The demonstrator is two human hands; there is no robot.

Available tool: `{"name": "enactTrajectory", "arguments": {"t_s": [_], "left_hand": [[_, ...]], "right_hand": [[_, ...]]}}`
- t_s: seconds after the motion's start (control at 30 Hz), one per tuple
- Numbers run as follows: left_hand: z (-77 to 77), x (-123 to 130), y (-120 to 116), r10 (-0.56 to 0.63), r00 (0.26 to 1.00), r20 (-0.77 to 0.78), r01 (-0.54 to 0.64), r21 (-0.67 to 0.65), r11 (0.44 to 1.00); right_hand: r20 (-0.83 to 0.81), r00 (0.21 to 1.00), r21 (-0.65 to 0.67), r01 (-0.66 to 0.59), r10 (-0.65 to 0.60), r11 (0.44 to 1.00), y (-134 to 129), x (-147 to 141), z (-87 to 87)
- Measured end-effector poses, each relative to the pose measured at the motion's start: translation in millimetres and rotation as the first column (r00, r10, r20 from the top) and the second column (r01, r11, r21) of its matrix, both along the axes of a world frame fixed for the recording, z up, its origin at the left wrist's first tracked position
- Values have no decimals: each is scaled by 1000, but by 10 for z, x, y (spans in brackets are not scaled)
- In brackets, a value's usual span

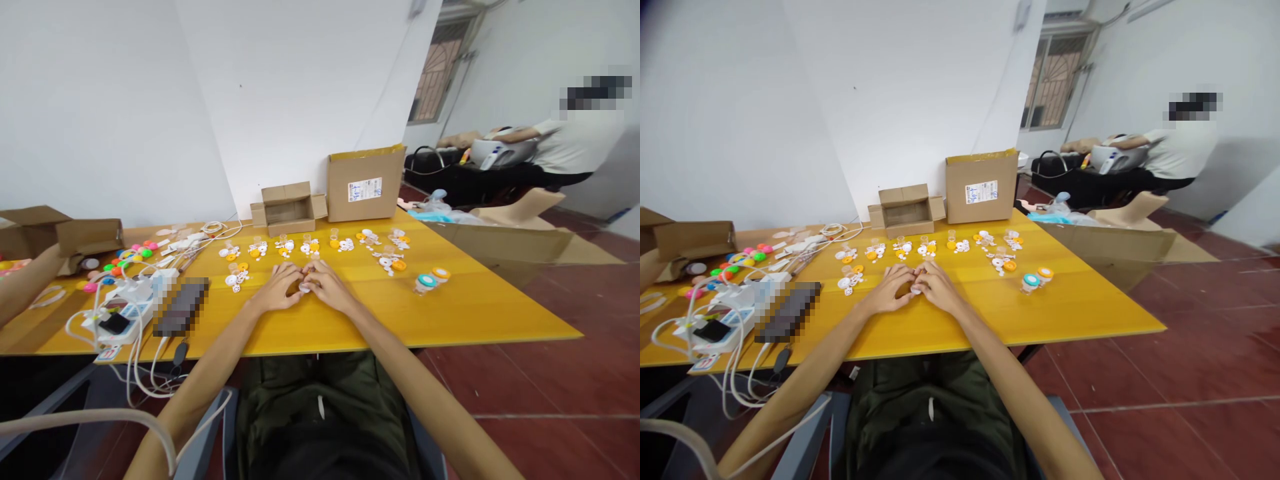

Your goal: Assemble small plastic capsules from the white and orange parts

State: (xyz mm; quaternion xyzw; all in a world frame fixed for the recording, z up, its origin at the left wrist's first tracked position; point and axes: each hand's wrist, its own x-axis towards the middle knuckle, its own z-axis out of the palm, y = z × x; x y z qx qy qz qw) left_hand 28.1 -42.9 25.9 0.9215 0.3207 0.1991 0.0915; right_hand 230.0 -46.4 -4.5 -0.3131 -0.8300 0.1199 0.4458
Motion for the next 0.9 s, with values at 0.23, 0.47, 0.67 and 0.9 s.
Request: {"name": "enactTrajectory", "arguments": {"t_s": [0.23, 0.47, 0.67, 0.9], "left_hand": [[9, 20, -3, 17, 1000, 7, -17, -16, 1000], [-7, 9, -5, -2, 1000, 5, 2, -9, 1000], [-9, 10, 1, -2, 1000, -8, 2, -2, 1000], [-3, 18, 11, 2, 1000, -19, -2, 9, 1000]], "right_hand": [[9, 1000, -31, -7, 8, 1000, -16, -7, 21], [27, 1000, -43, -6, 7, 999, -22, -11, 27], [41, 999, -15, -18, 18, 1000, -20, -12, 30], [55, 998, 3, -20, 19, 1000, -49, -8, 65]]}}
